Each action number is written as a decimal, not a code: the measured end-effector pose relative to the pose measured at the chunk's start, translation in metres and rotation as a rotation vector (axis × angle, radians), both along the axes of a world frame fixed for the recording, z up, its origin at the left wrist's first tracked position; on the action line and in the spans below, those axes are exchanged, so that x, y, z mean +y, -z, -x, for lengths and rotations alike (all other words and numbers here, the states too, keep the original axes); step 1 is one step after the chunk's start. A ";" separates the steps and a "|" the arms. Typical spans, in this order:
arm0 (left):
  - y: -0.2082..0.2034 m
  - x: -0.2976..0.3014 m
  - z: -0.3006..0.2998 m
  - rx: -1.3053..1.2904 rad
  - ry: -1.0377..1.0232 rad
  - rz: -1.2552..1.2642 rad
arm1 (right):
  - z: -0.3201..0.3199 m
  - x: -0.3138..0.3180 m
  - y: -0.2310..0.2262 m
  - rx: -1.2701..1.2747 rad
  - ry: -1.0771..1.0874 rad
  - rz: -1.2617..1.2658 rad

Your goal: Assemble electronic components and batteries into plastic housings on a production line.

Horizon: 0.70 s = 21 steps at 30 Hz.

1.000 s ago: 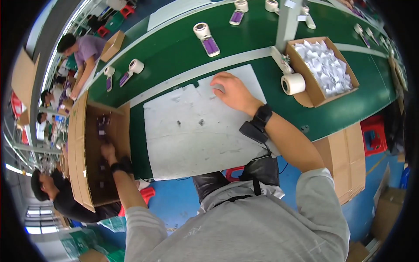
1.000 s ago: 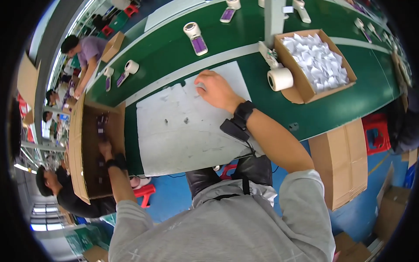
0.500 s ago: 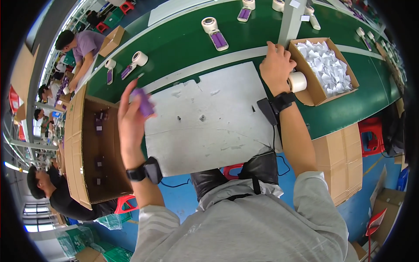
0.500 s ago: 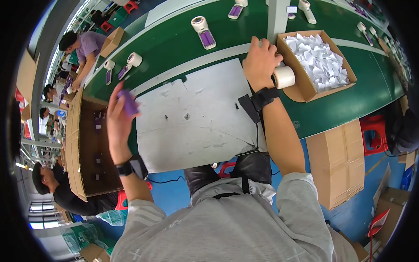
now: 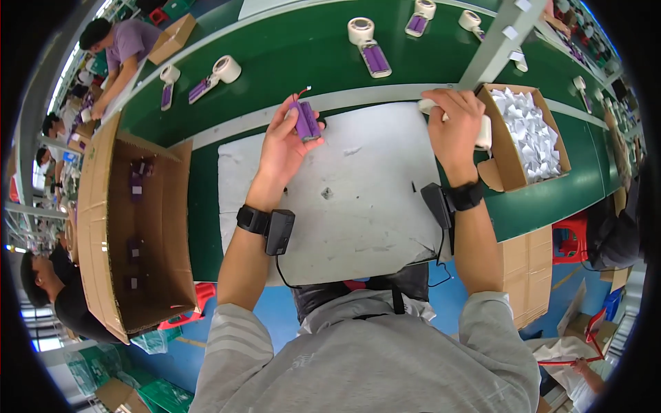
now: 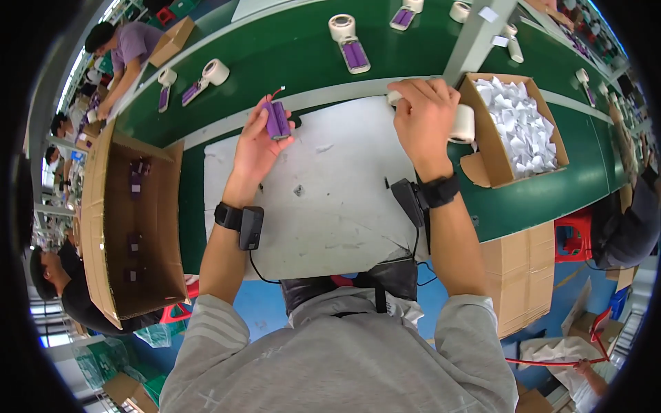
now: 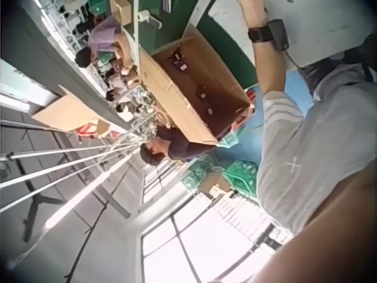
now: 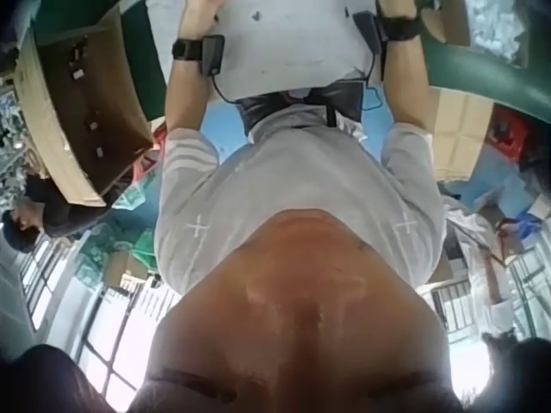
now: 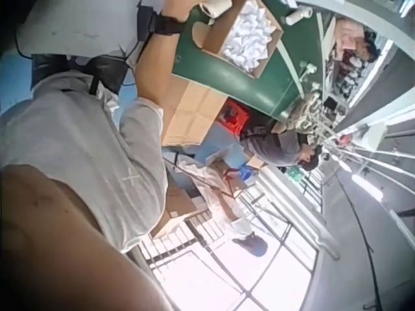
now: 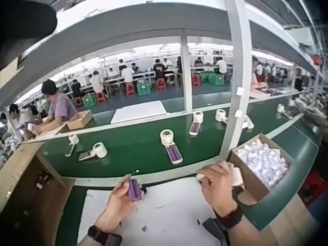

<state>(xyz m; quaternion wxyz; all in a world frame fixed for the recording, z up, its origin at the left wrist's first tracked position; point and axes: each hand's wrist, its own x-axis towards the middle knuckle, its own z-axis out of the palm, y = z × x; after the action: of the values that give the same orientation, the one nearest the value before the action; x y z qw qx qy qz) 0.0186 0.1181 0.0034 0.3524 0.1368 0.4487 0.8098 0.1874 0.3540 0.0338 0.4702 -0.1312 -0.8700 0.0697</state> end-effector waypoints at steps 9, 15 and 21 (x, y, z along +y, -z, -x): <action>-0.004 0.005 -0.004 -0.029 -0.040 0.016 | 0.007 -0.001 -0.004 0.101 0.167 0.104; -0.002 0.008 -0.008 -0.044 -0.033 0.010 | 0.006 0.000 -0.002 0.333 -0.035 0.426; -0.007 0.003 -0.011 -0.037 -0.180 0.002 | -0.002 -0.052 -0.012 0.131 -0.485 0.016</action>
<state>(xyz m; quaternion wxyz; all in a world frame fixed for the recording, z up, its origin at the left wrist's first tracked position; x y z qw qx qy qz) 0.0298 0.1212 0.0104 0.2867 0.0805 0.4535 0.8400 0.1898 0.3018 0.0455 0.4940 0.0826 -0.8431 0.1956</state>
